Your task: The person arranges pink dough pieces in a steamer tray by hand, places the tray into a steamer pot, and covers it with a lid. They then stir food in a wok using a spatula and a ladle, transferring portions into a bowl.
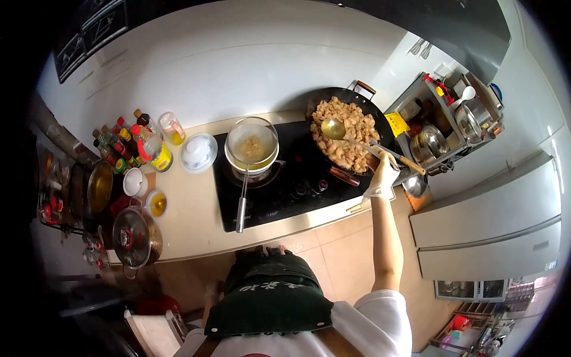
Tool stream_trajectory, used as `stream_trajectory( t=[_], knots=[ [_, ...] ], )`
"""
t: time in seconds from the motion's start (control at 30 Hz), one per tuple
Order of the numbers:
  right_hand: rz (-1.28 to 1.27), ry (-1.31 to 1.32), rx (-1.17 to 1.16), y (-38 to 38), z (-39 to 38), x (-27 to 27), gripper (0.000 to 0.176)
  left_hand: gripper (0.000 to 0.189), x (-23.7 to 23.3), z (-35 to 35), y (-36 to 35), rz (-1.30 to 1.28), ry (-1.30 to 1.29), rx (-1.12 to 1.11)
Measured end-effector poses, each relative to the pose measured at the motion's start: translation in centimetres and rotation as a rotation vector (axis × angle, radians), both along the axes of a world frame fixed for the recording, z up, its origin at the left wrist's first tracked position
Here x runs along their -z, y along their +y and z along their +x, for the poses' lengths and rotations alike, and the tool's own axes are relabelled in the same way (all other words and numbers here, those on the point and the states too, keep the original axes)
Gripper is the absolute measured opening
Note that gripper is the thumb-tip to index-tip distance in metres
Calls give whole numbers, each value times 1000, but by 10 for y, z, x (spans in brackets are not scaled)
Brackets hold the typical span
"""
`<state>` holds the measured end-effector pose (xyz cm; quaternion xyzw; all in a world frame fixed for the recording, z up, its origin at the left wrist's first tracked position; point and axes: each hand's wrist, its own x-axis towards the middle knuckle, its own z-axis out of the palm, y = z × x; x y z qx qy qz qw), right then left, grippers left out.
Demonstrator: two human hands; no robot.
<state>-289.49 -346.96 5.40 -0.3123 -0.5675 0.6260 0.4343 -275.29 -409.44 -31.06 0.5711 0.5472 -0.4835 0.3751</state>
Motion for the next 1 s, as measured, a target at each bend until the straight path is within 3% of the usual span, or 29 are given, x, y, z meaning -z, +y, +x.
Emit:
stream_trajectory(
  t=[0.23, 0.47, 0.67, 0.73, 0.83, 0.9, 1.0],
  knots=[
    [115, 62, -149, -49, -19, -33, 19, 45, 34, 24, -12, 70, 16, -159],
    [-155, 7, -294, -117, -37, -36, 10, 34, 60, 45, -23, 129, 53, -395],
    [-231, 14, -440, -160, -54, 3, 23, 26, 80, 59, -39, 173, 118, -561],
    [-146, -61, -473, -170, -55, 7, 23, 24, 88, 64, -45, 209, 167, -472],
    [29, -43, -523, -177, -57, 18, 18, 26, 83, 69, -60, 298, 264, 109],
    [130, -34, -562, -182, -52, 23, 12, 27, 75, 70, -60, 328, 310, 268],
    [495, -44, -663, -186, -39, 25, 12, 28, 86, 73, -52, 246, 162, -275]
  ],
)
